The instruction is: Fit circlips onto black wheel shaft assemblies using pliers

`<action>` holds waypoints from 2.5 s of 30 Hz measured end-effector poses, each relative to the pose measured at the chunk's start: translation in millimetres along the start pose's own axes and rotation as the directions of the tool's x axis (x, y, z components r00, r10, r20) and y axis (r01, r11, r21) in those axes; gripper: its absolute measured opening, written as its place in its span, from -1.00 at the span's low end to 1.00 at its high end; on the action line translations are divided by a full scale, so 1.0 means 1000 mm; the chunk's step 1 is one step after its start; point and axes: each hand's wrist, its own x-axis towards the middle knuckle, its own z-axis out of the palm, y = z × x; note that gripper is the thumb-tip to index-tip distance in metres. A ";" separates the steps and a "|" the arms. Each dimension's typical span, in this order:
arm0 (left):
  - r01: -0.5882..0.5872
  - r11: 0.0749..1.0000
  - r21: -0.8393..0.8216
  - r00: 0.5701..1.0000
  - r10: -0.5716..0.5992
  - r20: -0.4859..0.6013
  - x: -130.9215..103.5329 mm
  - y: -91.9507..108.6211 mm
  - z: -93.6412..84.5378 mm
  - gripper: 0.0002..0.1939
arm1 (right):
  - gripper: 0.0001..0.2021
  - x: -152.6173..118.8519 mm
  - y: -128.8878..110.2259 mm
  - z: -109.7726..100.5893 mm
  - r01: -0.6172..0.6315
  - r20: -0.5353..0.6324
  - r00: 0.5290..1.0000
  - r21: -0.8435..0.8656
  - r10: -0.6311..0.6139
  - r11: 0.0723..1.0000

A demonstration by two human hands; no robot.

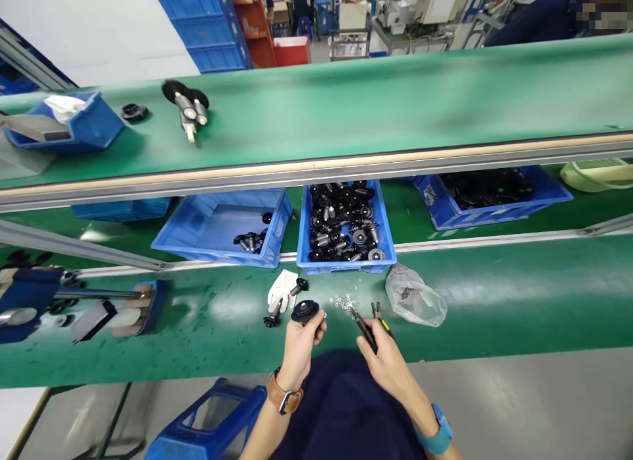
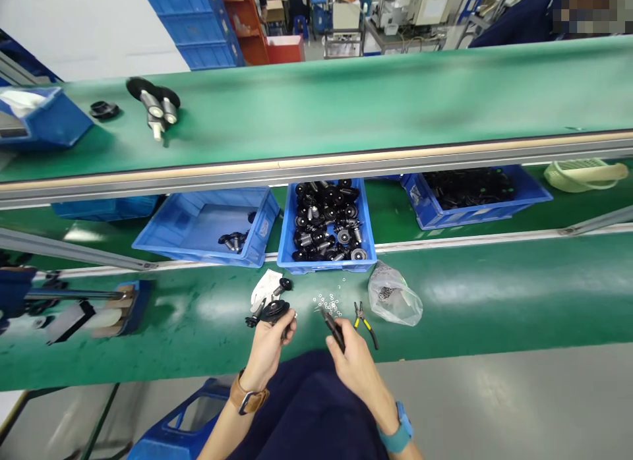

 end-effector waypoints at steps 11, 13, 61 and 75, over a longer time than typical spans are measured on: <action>-0.074 0.996 -0.051 0.996 0.072 -0.047 -0.007 0.020 0.009 -0.53 | -0.75 0.012 -0.037 0.004 0.357 0.022 0.921 -0.443 -0.388 0.822; -0.073 0.996 -0.053 0.996 0.070 -0.052 -0.008 0.023 0.010 -0.52 | -0.74 0.012 -0.037 0.005 0.364 0.024 0.919 -0.437 -0.394 0.822; -0.025 0.991 -0.134 1.000 0.027 0.014 -0.014 0.019 0.018 -0.51 | -0.60 0.007 -0.031 0.016 0.251 -0.085 0.904 -0.688 -0.419 0.681; -0.220 0.962 0.159 0.973 0.227 -0.029 -0.001 0.009 -0.007 -0.63 | -0.67 0.002 -0.048 -0.012 0.266 -0.102 0.891 -0.671 -0.442 0.692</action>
